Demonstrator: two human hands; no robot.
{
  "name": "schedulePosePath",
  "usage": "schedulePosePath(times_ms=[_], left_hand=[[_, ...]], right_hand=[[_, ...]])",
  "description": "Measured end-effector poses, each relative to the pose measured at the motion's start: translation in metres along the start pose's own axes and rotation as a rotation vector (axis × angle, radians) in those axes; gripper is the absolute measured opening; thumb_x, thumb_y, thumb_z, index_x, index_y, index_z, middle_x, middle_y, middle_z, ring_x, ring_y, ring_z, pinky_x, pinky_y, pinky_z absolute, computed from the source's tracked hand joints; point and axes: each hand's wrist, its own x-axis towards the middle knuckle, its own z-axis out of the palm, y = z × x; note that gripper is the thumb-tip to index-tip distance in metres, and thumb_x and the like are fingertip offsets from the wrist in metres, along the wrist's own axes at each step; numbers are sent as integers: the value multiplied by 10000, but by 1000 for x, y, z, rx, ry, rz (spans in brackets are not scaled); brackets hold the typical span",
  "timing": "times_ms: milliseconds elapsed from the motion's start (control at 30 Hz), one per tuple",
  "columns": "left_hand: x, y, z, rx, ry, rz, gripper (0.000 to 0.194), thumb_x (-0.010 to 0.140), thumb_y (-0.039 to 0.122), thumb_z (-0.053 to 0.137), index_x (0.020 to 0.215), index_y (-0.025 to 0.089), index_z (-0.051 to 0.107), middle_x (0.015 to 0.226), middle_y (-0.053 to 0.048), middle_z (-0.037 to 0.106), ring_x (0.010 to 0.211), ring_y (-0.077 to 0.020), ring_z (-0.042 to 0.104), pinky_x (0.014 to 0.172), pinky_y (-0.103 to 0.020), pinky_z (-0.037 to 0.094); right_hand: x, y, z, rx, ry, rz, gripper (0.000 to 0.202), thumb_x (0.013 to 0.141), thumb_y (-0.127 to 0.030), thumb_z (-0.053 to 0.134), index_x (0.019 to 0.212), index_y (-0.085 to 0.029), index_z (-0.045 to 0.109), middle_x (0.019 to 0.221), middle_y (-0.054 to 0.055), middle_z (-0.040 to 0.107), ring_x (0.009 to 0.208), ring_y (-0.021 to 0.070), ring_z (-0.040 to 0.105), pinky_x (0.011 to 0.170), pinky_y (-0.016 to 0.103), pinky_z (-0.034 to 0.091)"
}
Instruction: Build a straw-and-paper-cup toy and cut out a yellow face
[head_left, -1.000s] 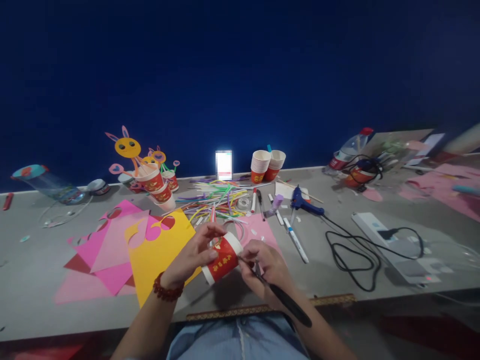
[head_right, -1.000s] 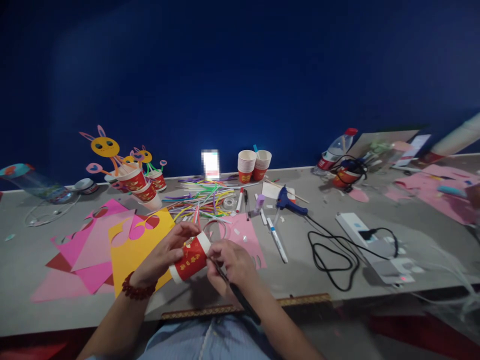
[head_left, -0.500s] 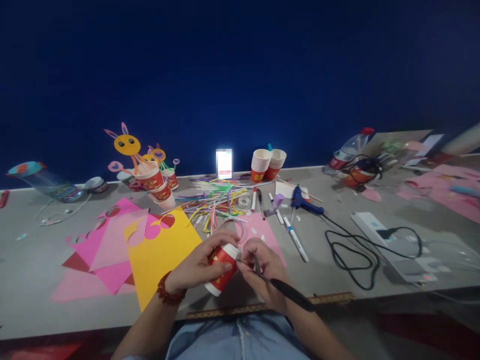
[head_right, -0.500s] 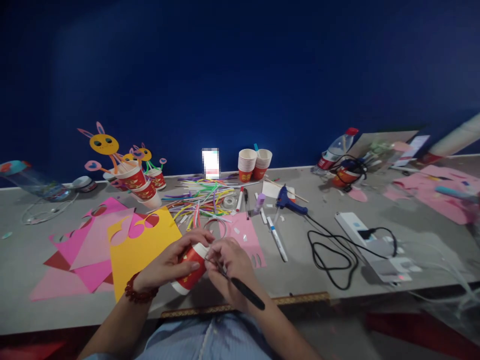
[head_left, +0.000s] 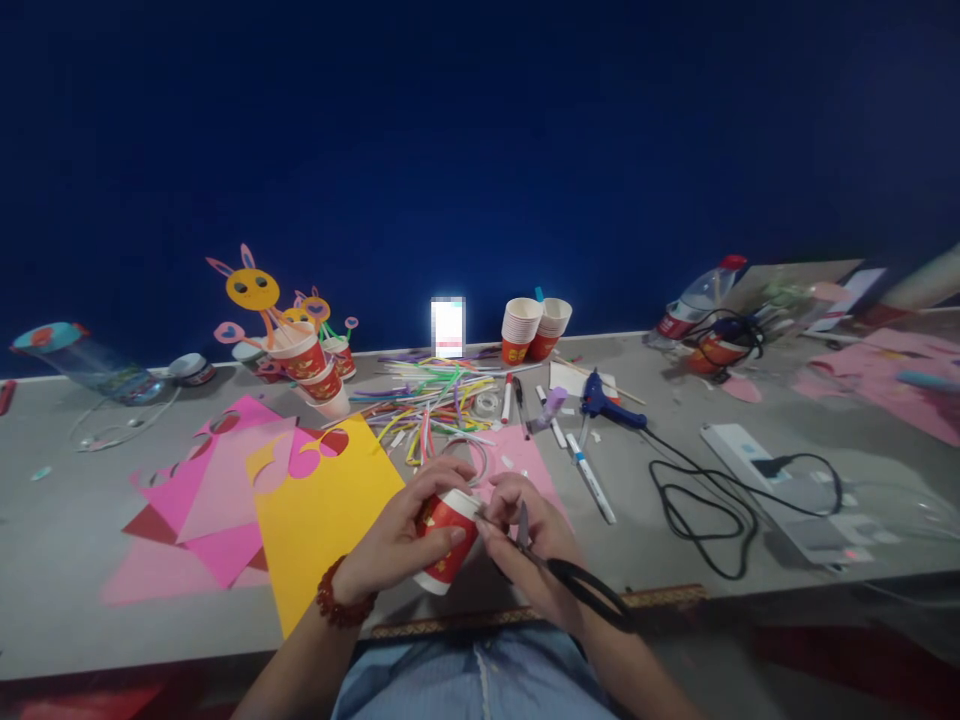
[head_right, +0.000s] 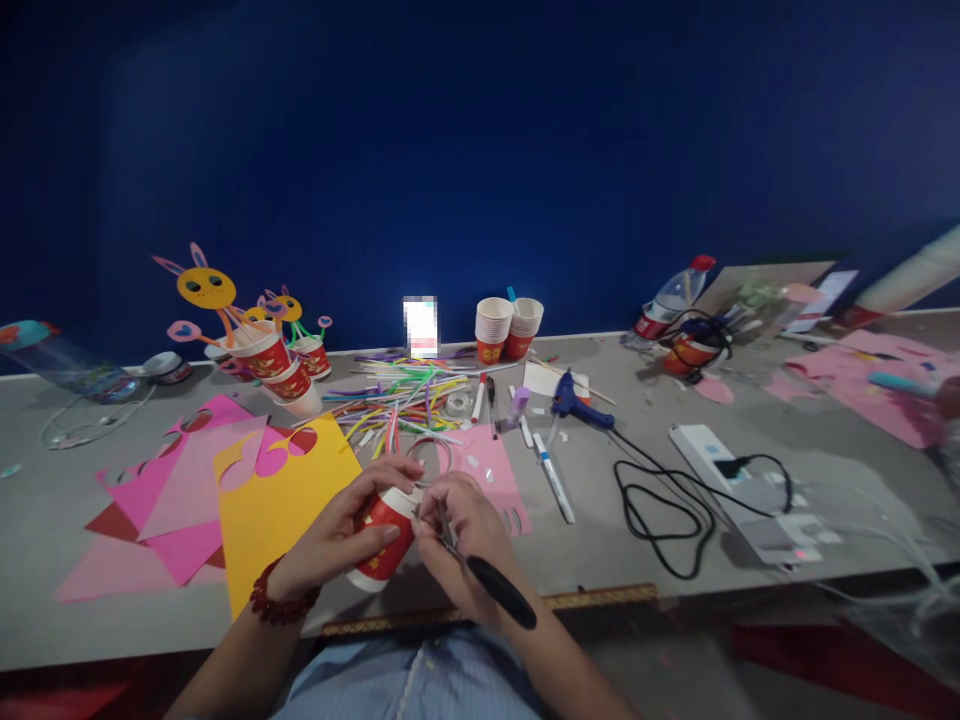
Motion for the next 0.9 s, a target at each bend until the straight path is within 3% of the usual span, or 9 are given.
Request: schedulePosePath(times_ms=[233,433,733,900], left_hand=[[4,8,-5,2,-122,-96,182,955,281,564,1117,228,627,1295,-99,568,1267,-263,501,1101,-406,373],[8,12,-2,10,-99,-162,192,995,327,481,941,194,608,1150,-87,601,1118,-224,554,1010,-363,421],[11,13,-4,103,-132,-183,201,987,325,474,898,189,592,1046,-68,608,1034,-213,561,940,-332,436],[14,15,-6,152,-168,-214,185,972,305,489,886,189,605,1032,-62,615,1005,-209,567,923,-327,441]], right_hand=[[5,-7,-9,-178,-127,-156,202,752,-44,561,806,-230,504,765,4,569,804,199,559,701,284,424],[8,-18,-11,-271,-189,-174,211,757,-31,519,795,-230,461,739,-8,556,693,167,522,660,266,395],[12,-6,-6,-339,-176,-398,219,713,-25,471,790,-226,433,700,-27,554,648,151,497,686,270,372],[13,2,-7,-408,-272,-454,193,741,-57,497,845,-219,477,731,-13,575,707,175,498,703,280,379]])
